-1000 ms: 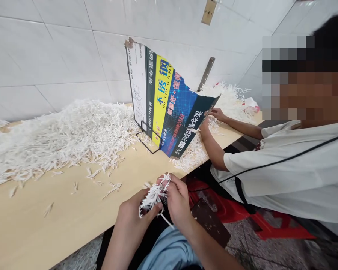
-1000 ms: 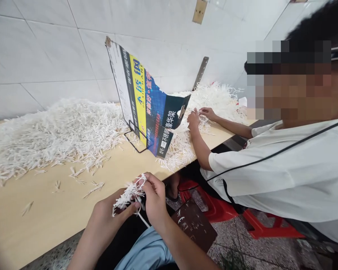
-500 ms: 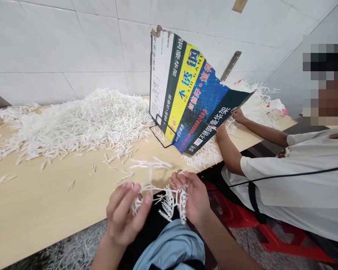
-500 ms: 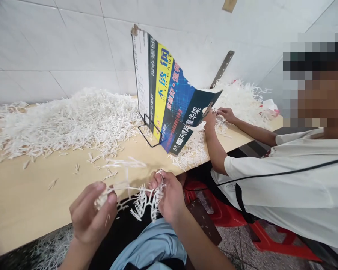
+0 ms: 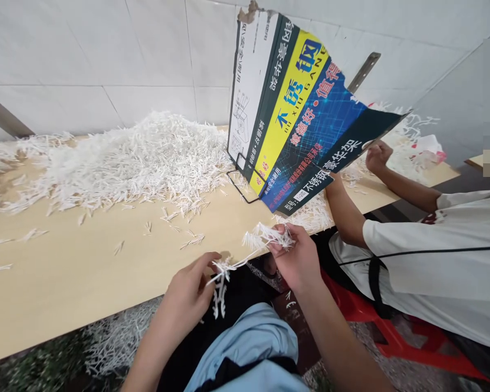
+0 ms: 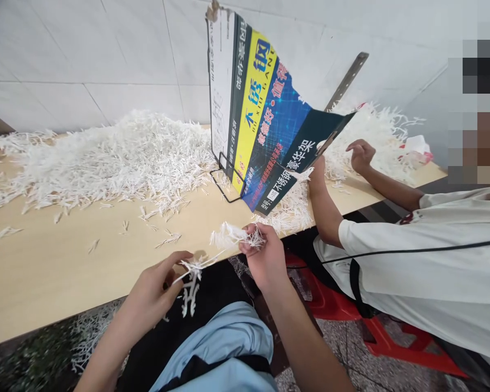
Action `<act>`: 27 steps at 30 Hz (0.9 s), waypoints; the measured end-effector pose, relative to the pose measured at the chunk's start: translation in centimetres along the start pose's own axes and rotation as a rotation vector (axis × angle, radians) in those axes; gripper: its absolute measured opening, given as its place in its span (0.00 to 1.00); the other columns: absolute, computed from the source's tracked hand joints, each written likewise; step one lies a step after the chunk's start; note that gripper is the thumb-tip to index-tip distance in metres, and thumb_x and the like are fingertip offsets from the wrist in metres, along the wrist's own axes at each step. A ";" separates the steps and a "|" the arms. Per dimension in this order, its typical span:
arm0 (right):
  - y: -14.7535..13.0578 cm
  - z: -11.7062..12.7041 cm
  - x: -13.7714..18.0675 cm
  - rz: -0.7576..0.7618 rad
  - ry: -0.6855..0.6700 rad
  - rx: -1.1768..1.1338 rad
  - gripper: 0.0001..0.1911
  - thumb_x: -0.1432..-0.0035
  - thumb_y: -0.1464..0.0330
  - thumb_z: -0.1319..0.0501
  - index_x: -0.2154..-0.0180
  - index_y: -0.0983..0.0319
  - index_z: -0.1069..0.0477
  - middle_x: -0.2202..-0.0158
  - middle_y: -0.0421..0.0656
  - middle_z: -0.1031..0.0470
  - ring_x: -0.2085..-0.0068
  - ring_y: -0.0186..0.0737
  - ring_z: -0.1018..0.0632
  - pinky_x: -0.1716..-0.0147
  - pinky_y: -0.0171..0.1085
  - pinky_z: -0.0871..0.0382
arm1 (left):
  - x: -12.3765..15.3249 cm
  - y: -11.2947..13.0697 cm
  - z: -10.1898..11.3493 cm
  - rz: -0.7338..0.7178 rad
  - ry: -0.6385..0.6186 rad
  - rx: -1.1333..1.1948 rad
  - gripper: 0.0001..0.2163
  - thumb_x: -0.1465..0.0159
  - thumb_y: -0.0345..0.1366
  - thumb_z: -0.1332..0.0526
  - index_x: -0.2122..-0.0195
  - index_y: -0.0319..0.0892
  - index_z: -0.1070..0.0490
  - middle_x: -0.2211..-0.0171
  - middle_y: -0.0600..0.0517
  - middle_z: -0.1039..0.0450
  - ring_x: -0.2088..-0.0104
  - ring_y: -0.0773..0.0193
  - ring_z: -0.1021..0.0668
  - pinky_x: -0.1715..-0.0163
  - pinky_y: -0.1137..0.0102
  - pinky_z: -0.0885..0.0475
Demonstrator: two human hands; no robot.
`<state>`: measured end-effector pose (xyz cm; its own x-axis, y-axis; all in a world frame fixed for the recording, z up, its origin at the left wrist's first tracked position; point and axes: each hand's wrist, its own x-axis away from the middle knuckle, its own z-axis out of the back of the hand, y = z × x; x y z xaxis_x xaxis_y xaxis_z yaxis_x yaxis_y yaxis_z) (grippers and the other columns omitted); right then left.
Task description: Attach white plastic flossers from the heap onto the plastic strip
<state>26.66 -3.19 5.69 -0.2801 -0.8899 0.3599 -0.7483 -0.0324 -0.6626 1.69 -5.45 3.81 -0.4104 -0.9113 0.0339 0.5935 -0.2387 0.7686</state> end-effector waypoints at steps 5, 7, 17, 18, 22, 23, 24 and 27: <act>-1.1 0.3 -0.7 0.120 0.083 0.067 0.08 0.53 0.69 0.33 0.74 0.62 0.32 0.75 0.36 0.30 0.79 0.29 0.33 0.81 0.31 0.37 | 0.2 0.9 0.8 0.094 -0.397 0.355 0.29 0.35 0.32 0.41 0.32 0.47 0.38 0.73 0.56 0.23 0.74 0.64 0.24 0.73 0.75 0.33; -1.0 1.0 -0.5 0.171 0.126 0.070 0.08 0.53 0.70 0.33 0.75 0.62 0.33 0.76 0.35 0.31 0.80 0.29 0.33 0.82 0.31 0.37 | 0.5 0.5 1.3 0.094 -0.420 0.390 0.33 0.37 0.31 0.38 0.30 0.48 0.40 0.71 0.56 0.23 0.71 0.64 0.22 0.68 0.74 0.30; 0.2 5.6 0.5 0.237 0.321 0.052 0.05 0.49 0.72 0.39 0.74 0.62 0.34 0.79 0.33 0.36 0.80 0.27 0.35 0.82 0.28 0.38 | 3.7 -2.3 1.9 0.081 -0.303 0.585 0.26 0.36 0.32 0.38 0.35 0.48 0.30 0.36 0.41 0.31 0.43 0.54 0.23 0.45 0.64 0.25; 0.4 5.8 0.4 0.217 0.314 0.055 0.05 0.49 0.71 0.39 0.74 0.62 0.34 0.78 0.33 0.35 0.80 0.27 0.35 0.82 0.28 0.38 | 4.0 -2.5 1.7 0.120 -0.278 0.636 0.23 0.34 0.34 0.38 0.37 0.48 0.28 0.37 0.41 0.30 0.46 0.55 0.21 0.48 0.64 0.24; 1.2 5.4 0.0 0.186 0.261 0.068 0.04 0.48 0.71 0.38 0.71 0.61 0.34 0.77 0.33 0.34 0.80 0.28 0.33 0.82 0.28 0.37 | 4.8 -3.5 0.3 0.224 -0.157 0.873 0.19 0.36 0.48 0.35 0.47 0.43 0.22 0.55 0.42 0.21 0.61 0.55 0.21 0.62 0.65 0.23; 1.4 5.1 0.0 0.184 0.252 0.075 0.05 0.48 0.71 0.38 0.71 0.61 0.34 0.77 0.33 0.34 0.80 0.28 0.33 0.82 0.29 0.38 | 4.9 -3.7 0.0 0.230 -0.121 0.920 0.21 0.35 0.53 0.37 0.54 0.41 0.20 0.61 0.42 0.21 0.63 0.54 0.21 0.62 0.63 0.23; 1.7 4.8 0.0 0.179 0.239 0.087 0.05 0.48 0.70 0.37 0.71 0.61 0.34 0.77 0.33 0.33 0.81 0.28 0.33 0.82 0.29 0.38 | 5.1 -3.8 -0.4 0.236 -0.076 0.940 0.24 0.35 0.59 0.41 0.62 0.40 0.19 0.67 0.43 0.23 0.64 0.53 0.22 0.61 0.61 0.23; 2.5 3.6 0.7 0.142 0.199 0.145 0.07 0.47 0.69 0.36 0.72 0.61 0.34 0.76 0.34 0.31 0.80 0.29 0.32 0.80 0.31 0.35 | 5.8 -3.6 -0.9 0.265 0.118 0.852 0.29 0.32 0.61 0.45 0.80 0.41 0.29 0.73 0.44 0.25 0.64 0.53 0.21 0.59 0.61 0.25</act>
<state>26.77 -5.48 1.94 -0.4995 -0.7839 0.3688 -0.6030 0.0089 -0.7977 -2.14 -10.16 0.68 -0.2312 -0.9409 0.2476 -0.0750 0.2710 0.9597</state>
